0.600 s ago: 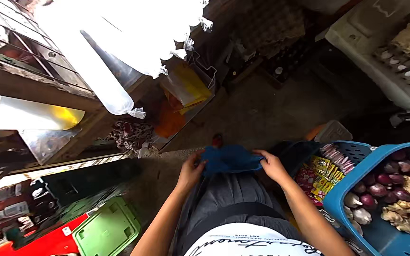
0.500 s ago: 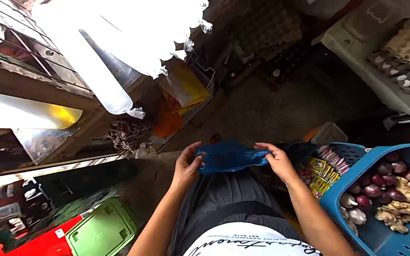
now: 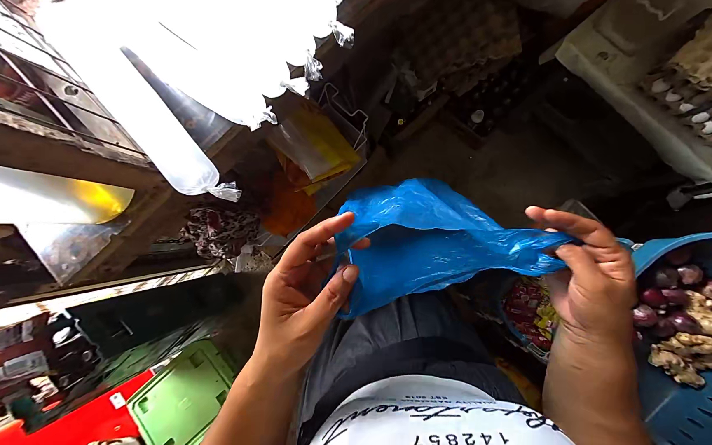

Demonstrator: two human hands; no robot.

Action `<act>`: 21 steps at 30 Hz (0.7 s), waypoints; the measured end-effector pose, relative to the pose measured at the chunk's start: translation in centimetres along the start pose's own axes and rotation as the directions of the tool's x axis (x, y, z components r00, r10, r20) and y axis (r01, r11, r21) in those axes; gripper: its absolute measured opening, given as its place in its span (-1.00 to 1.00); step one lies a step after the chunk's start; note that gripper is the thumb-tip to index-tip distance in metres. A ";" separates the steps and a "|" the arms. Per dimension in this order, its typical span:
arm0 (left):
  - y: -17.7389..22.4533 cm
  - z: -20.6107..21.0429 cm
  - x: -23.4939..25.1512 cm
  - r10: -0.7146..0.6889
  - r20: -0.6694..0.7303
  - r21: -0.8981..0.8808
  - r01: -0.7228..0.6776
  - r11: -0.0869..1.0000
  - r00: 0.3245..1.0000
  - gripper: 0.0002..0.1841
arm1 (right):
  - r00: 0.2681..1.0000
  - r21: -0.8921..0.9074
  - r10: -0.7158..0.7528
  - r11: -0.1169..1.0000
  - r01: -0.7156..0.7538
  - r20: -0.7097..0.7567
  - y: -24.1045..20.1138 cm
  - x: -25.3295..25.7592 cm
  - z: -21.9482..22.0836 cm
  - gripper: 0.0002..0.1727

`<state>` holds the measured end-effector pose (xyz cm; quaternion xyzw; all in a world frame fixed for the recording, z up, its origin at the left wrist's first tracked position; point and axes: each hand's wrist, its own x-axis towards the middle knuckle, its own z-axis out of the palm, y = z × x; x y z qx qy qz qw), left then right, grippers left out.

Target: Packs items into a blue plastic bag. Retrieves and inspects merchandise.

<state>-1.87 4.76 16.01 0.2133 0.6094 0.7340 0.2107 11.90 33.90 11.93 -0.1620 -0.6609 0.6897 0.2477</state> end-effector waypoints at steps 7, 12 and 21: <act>2.8 2.0 0.7 0.114 0.106 -0.001 -0.115 0.993 0.988 -0.53 | 0.978 -0.012 -0.171 0.985 0.170 -0.119 -4.2 -1.1 -1.5 -0.60; 3.8 2.5 0.4 0.148 0.101 -0.001 -0.149 0.989 0.984 -0.58 | 0.953 -0.028 -0.244 0.970 0.243 -0.182 -5.8 -1.9 -2.0 -0.63; 4.7 2.3 1.1 0.199 0.068 -0.032 -0.197 0.980 0.978 -0.58 | 0.896 -0.189 -0.403 0.910 0.370 -0.185 -7.6 -1.2 -1.1 -0.67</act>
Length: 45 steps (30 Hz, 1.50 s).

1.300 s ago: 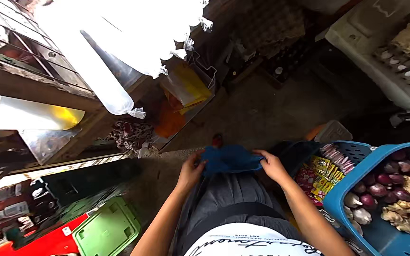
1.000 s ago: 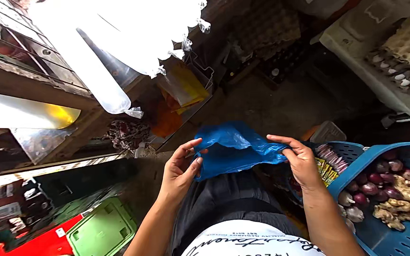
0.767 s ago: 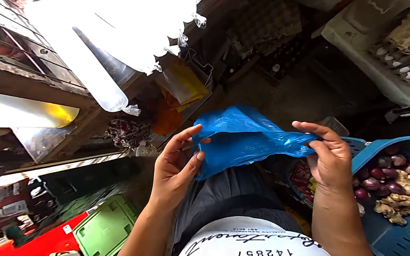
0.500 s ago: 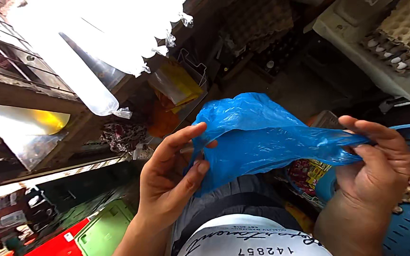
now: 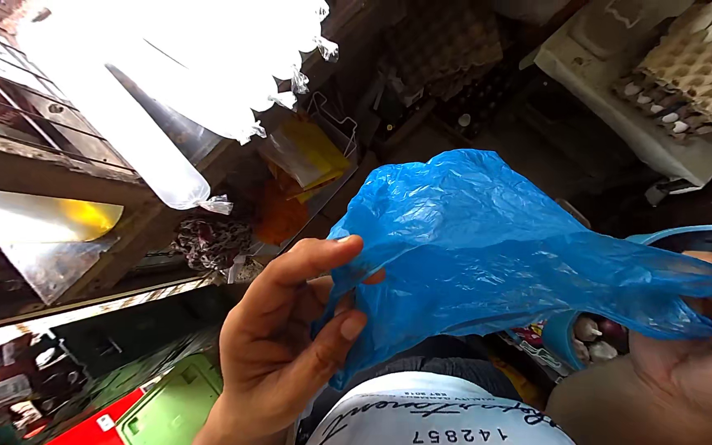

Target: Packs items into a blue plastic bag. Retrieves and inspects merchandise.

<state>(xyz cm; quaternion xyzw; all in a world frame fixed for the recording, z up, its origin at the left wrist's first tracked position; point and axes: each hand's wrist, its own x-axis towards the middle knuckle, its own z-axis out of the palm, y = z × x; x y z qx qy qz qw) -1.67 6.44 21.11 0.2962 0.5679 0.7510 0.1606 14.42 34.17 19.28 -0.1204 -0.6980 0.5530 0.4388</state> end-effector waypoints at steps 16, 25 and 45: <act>-15.7 -8.3 -1.6 -0.649 -0.099 0.730 0.498 0.468 0.755 -0.57 | 0.292 -0.612 0.569 0.787 0.079 0.769 13.0 5.9 13.8 -0.47; -16.5 -12.1 -1.1 -0.456 -0.351 0.581 0.572 0.579 0.818 -0.49 | 0.342 0.047 -0.234 0.879 0.475 0.910 6.5 11.2 33.1 -0.69; -15.0 -0.1 -10.5 0.076 -0.991 0.131 0.728 0.673 0.109 -0.55 | -0.715 0.837 -0.449 0.164 0.523 0.535 6.7 11.4 48.2 -0.68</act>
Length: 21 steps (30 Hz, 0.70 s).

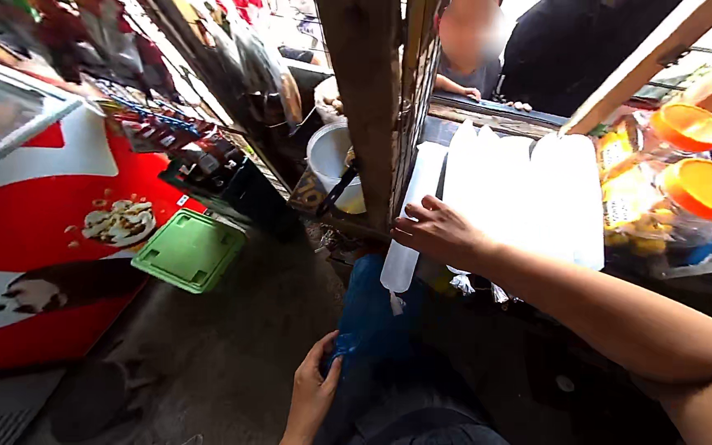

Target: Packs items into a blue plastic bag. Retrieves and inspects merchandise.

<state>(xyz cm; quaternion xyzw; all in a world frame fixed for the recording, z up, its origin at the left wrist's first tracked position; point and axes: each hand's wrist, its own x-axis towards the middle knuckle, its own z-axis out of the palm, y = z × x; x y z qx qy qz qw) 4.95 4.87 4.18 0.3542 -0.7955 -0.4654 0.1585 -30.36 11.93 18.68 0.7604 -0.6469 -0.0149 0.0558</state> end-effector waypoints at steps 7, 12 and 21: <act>1.2 -4.1 -0.1 0.030 -0.181 -0.060 -0.041 0.997 0.983 -0.57 | 0.999 -0.100 -0.027 0.995 0.023 -0.047 -0.8 0.5 0.6 -0.69; 1.6 -7.7 0.5 0.031 -0.272 -0.206 -0.090 0.975 0.962 -0.59 | 0.994 -0.060 -0.104 0.993 0.102 -0.032 -3.3 1.5 -1.3 -0.62; 3.0 -14.0 -0.3 0.025 -0.349 -0.332 -0.149 0.931 0.937 -0.52 | 0.924 0.303 0.038 0.949 0.086 -0.381 -13.2 3.7 -7.2 -0.34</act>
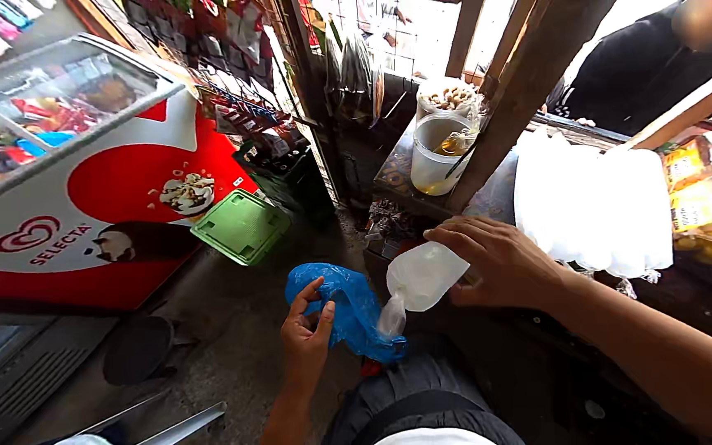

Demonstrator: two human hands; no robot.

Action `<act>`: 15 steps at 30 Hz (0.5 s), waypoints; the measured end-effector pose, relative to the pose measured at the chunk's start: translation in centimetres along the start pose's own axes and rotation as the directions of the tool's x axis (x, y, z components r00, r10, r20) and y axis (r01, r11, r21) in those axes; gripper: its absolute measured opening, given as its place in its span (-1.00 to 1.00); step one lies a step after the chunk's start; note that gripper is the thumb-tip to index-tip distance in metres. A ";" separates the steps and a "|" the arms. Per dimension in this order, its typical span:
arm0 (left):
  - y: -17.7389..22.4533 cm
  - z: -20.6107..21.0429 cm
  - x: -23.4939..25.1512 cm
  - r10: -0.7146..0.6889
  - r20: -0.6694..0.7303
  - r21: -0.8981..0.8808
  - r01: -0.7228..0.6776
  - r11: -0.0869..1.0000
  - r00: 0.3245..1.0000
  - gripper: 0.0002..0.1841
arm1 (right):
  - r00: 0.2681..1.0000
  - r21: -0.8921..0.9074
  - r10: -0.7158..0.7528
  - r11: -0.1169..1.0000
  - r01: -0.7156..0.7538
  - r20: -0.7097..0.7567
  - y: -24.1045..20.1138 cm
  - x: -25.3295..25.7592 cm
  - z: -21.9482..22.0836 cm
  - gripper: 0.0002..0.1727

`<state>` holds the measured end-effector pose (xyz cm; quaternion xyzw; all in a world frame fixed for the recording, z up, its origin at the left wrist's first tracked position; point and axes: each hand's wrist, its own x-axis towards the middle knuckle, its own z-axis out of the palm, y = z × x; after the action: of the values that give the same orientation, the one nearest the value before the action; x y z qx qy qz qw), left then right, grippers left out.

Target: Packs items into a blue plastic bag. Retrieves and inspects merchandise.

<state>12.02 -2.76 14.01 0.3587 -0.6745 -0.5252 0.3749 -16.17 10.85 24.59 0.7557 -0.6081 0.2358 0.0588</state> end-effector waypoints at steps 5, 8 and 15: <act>1.7 -2.1 0.4 0.069 -0.012 -0.078 -0.070 0.995 0.998 -0.54 | 0.951 0.518 0.169 0.807 -0.285 0.259 -5.6 0.4 3.3 -0.21; 2.2 -2.8 0.6 0.128 -0.016 -0.053 -0.128 0.990 0.992 -0.53 | 0.853 0.642 0.101 0.615 -0.458 0.511 -6.8 -0.2 7.3 -0.36; 2.6 -2.2 -1.3 0.385 0.192 0.266 -0.426 0.865 0.903 -0.58 | 0.575 0.496 0.133 0.373 -0.784 0.808 -7.2 0.6 11.4 -0.50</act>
<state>14.30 -2.03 16.76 0.2260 -0.8302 -0.3479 0.3724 -6.00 7.87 16.19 0.4931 -0.5974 0.2192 -0.5932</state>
